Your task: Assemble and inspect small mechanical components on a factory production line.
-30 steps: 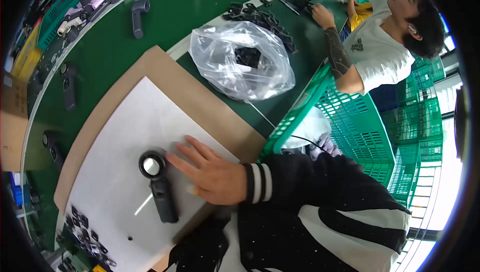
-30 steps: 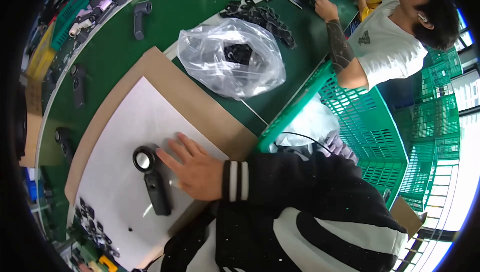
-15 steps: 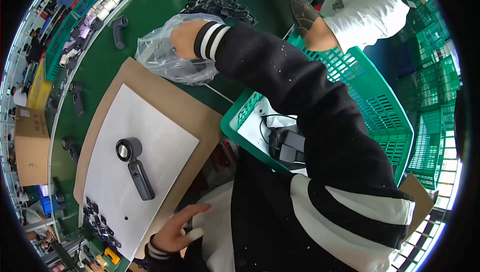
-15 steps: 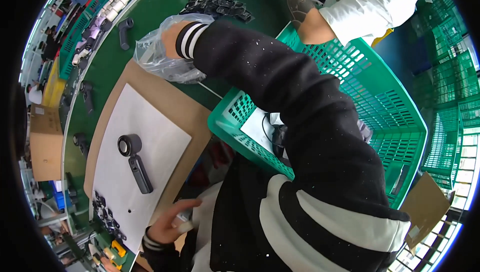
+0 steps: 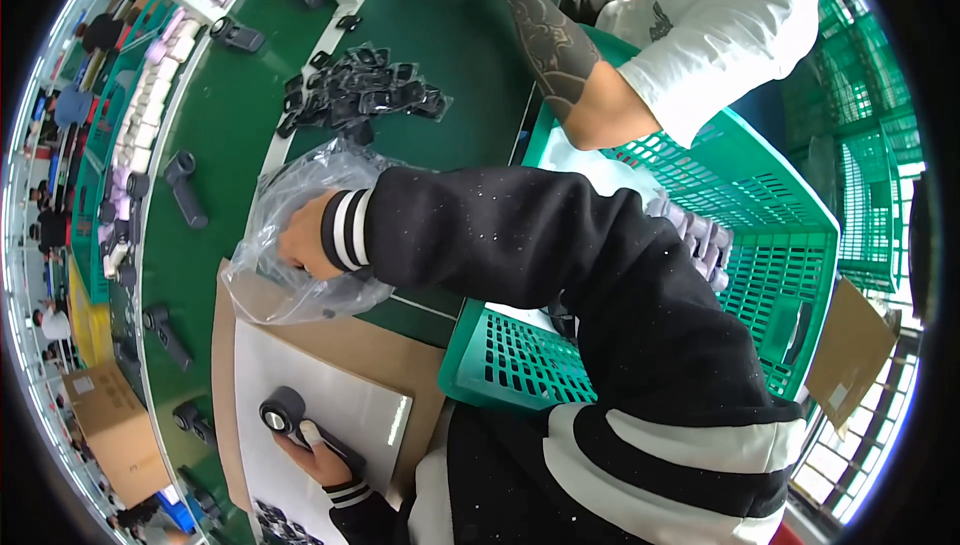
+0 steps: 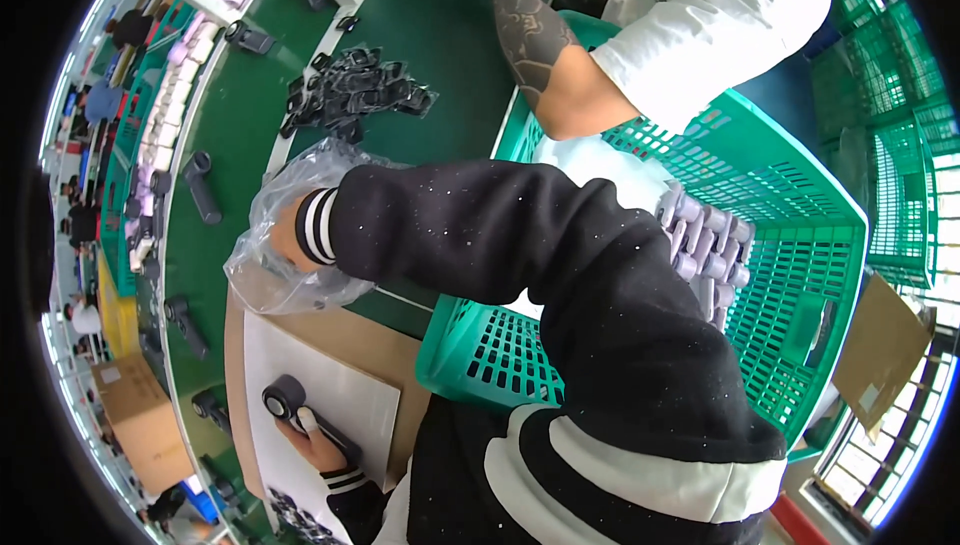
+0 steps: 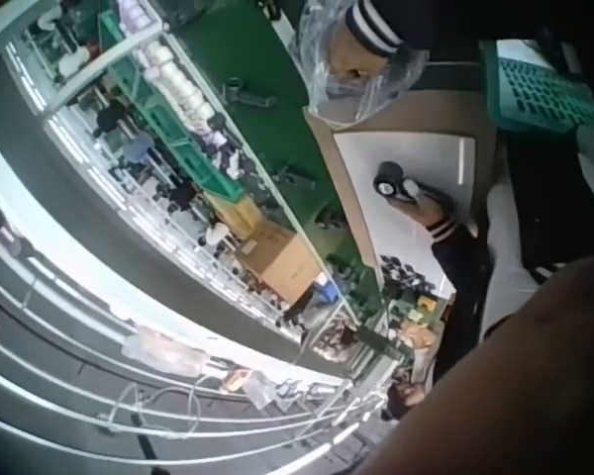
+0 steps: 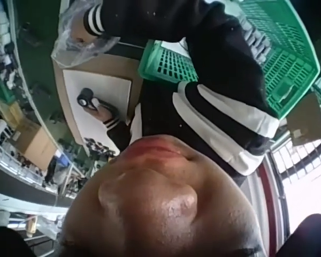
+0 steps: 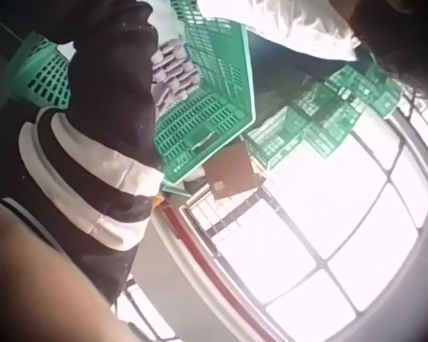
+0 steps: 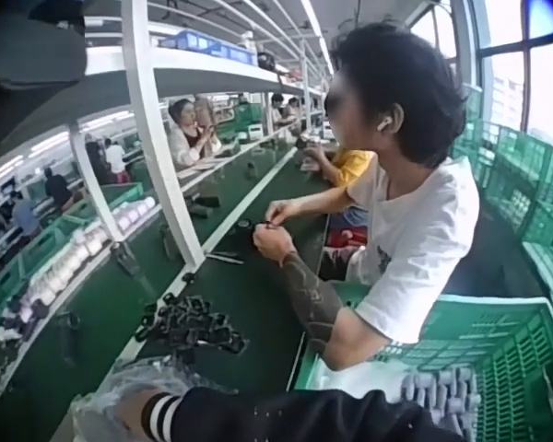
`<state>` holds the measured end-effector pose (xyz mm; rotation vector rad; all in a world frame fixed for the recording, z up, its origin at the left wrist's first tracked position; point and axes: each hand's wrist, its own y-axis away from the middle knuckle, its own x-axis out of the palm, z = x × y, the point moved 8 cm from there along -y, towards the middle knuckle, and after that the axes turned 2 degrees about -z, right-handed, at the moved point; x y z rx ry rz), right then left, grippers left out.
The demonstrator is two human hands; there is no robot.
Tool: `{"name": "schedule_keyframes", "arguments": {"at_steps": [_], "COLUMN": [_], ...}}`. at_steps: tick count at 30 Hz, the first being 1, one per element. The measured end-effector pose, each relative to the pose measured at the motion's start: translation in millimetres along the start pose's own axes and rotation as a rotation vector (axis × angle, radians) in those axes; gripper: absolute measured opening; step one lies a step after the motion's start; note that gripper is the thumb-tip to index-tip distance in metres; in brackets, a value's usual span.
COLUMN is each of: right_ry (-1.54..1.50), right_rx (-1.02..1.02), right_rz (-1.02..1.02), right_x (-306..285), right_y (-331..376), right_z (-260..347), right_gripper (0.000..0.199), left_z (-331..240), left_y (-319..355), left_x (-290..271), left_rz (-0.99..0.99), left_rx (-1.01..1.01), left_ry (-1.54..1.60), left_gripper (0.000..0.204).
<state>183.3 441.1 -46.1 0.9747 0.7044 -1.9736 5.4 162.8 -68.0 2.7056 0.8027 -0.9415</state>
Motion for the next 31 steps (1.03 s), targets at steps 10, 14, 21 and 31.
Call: {"name": "schedule_keyframes", "arguments": {"at_steps": [10,14,21,31], "right_ry": [-0.291,-0.36,-0.534,-0.489], "right_rx": [-0.051,-0.044,-0.07,-0.113], "right_rz": [-0.134,-0.186,-0.201,-0.337], "right_x": [-22.4,-35.7,-33.2,-23.7], "right_y": [-9.5,-8.2,-14.0,-25.6], "right_z": [1.5,-1.0,-5.2,-15.7], "right_gripper": [0.016,0.013,0.011,0.003], "left_z": [2.2,-1.0,17.5,40.7], "left_y": [-46.6,-58.2,-73.5,-76.4], "left_x": [14.3,18.6,8.9,3.6], "left_rz": [-0.267,-0.307,-0.272,-0.322], "left_rx": [-0.024,-0.059,-0.096,0.071], "left_ry": [0.114,0.118,0.272,0.213], "left_gripper": [0.054,0.054,0.052,0.051]}}
